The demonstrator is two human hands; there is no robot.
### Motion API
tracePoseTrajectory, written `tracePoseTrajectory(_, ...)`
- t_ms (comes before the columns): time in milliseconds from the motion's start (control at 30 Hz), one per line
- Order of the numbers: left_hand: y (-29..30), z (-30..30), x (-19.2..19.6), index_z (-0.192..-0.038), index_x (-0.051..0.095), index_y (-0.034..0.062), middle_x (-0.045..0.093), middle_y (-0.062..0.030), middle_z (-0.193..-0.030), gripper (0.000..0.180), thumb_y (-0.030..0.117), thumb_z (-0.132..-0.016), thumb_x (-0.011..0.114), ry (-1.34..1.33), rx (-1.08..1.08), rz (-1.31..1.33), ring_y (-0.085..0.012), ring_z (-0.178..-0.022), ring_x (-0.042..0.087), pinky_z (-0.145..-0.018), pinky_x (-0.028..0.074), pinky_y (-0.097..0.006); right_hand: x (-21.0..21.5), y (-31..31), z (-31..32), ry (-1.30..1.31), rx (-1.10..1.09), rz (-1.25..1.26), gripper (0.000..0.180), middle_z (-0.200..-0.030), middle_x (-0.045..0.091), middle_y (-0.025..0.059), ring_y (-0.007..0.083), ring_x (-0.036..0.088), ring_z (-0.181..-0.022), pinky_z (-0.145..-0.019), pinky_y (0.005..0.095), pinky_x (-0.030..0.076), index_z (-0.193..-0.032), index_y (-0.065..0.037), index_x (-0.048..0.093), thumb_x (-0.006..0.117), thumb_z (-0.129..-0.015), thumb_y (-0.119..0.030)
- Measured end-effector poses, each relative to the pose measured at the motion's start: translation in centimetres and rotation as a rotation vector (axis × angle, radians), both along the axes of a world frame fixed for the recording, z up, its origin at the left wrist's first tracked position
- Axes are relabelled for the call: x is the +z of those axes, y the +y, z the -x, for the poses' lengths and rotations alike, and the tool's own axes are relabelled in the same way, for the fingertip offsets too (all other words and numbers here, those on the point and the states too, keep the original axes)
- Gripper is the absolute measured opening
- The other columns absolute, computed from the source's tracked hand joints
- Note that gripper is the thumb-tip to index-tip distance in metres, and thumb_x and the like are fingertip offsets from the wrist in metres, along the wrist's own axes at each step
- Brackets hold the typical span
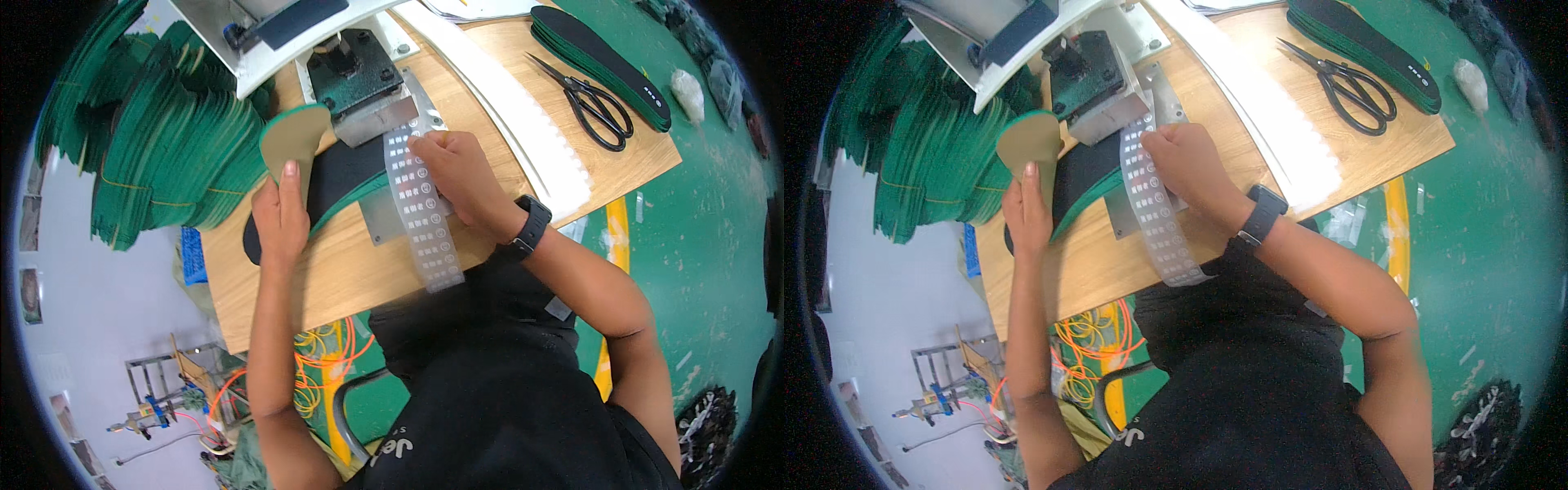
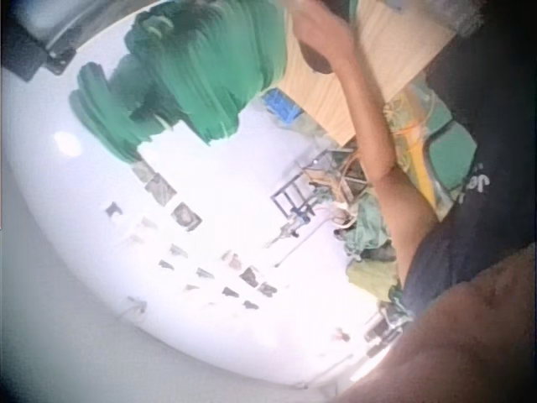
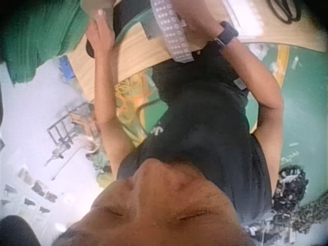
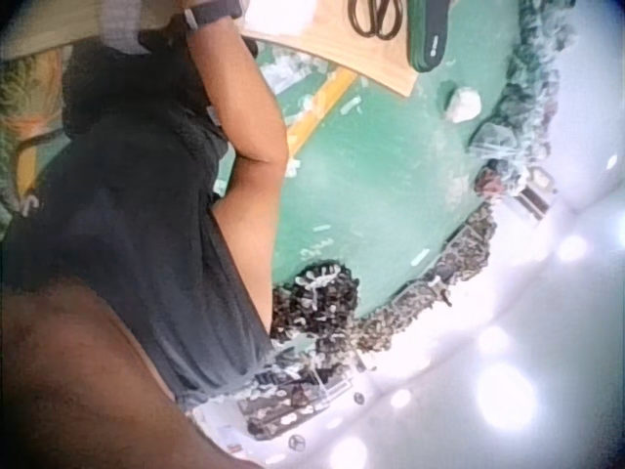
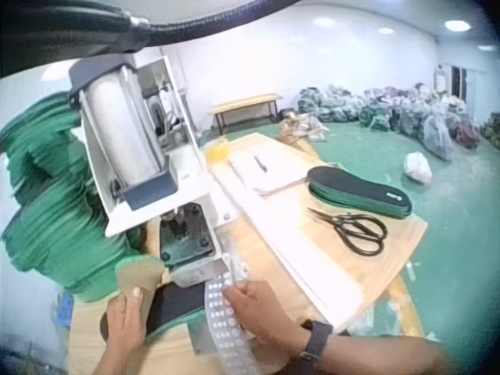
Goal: The person picks up a stack of green and black insoles, cuts a strip of transparent size labels with shears, and applies a label to the heel of each insole one at a time before bundling the stack with a rubber band.
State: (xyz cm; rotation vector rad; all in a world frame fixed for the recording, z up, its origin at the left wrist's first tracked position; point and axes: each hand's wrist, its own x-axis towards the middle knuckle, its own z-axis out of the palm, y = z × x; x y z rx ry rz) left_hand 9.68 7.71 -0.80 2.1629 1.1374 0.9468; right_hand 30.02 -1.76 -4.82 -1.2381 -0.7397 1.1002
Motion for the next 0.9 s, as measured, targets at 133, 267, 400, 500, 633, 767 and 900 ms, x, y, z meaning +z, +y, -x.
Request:
tracePoseTrajectory(133, 1.3, -0.7, -0.2, -0.092, 0.06, -0.0043, 0.054, -0.0021, -0.077, 0.039, 0.032, -0.097, 0.047, -0.105, 0.006, -0.03, -0.0094, -0.072, 0.043, -0.067, 0.038, -0.027, 0.0, 0.5, -0.1, 0.081, 0.005, -0.006, 0.026, -0.064, 0.059, 0.0006, 0.0053, 0.051, -0.05, -0.046, 0.0194, 0.04, -0.072, -0.002, 0.059, 0.052, -0.092, -0.018)
tracePoseTrajectory(267, 2.8, -1.2, -0.5, -0.096, 0.063, -0.0034, 0.063, -0.006, -0.083, 0.033, 0.027, -0.095, 0.05, -0.11, -0.041, 0.069, -0.0122, -0.076, 0.052, -0.071, 0.043, -0.029, 0.1, 0.1, -0.8, 0.125, 0.009, 0.002, 0.025, -0.065, 0.059, 0.0003, 0.0052, 0.051, -0.051, -0.046, 0.0188, 0.039, -0.074, -0.002, 0.06, 0.053, -0.092, -0.018)
tracePoseTrajectory(400, 2.1, -2.3, 0.5, -0.1, 0.066, -0.001, 0.067, -0.0072, -0.089, 0.026, 0.02, -0.092, 0.053, -0.027, -0.172, 0.062, -0.014, -0.082, 0.059, -0.076, 0.046, -0.028, 1.0, -1.2, -0.8, 0.133, 0.046, 0.114, 0.023, -0.068, 0.06, 0.0012, 0.0054, 0.053, -0.052, -0.047, 0.019, 0.041, -0.078, -0.002, 0.061, 0.054, -0.092, -0.018)
tracePoseTrajectory(500, 2.6, -2.2, 0.1, -0.095, 0.065, -0.0006, 0.065, -0.005, -0.085, 0.025, 0.023, -0.088, 0.059, -0.108, -0.22, 0.083, -0.0121, -0.077, 0.056, -0.071, 0.044, -0.028, 1.2, -1.0, 0.1, 0.195, 0.04, 0.123, 0.025, -0.065, 0.059, 0.0025, 0.0084, 0.051, -0.051, -0.046, 0.0237, 0.039, -0.079, 0.001, 0.063, 0.055, -0.09, -0.019)
tracePoseTrajectory(633, 3.0, -1.7, 0.3, -0.093, 0.064, -0.0016, 0.065, -0.0054, -0.083, 0.027, 0.024, -0.088, 0.061, -0.064, -0.246, 0.071, -0.0116, -0.075, 0.056, -0.069, 0.044, -0.027, 1.6, -0.4, 0.3, 0.183, 0.049, 0.186, 0.025, -0.066, 0.06, 0.0035, 0.0088, 0.052, -0.052, -0.046, 0.0238, 0.039, -0.08, 0.002, 0.064, 0.056, -0.089, -0.019)
tracePoseTrajectory(767, 3.1, -1.4, 0.3, -0.096, 0.065, -0.0017, 0.066, -0.0069, -0.085, 0.027, 0.023, -0.088, 0.061, -0.063, -0.266, 0.065, -0.0127, -0.076, 0.057, -0.071, 0.045, -0.028, 0.6, 0.0, 0.0, 0.205, 0.073, 0.171, 0.024, -0.065, 0.061, 0.0042, 0.0091, 0.053, -0.053, -0.046, 0.0241, 0.04, -0.078, 0.002, 0.064, 0.057, -0.089, -0.019)
tracePoseTrajectory(900, 3.1, -1.1, 0.5, -0.098, 0.066, -0.0011, 0.066, -0.0071, -0.087, 0.026, 0.023, -0.088, 0.06, 0.002, -0.204, 0.169, -0.0124, -0.078, 0.057, -0.073, 0.045, -0.028, 1.2, 0.0, 0.4, 0.196, 0.066, 0.209, 0.023, -0.065, 0.061, 0.0046, 0.0092, 0.053, -0.052, -0.047, 0.0236, 0.04, -0.077, 0.002, 0.064, 0.059, -0.088, -0.017)
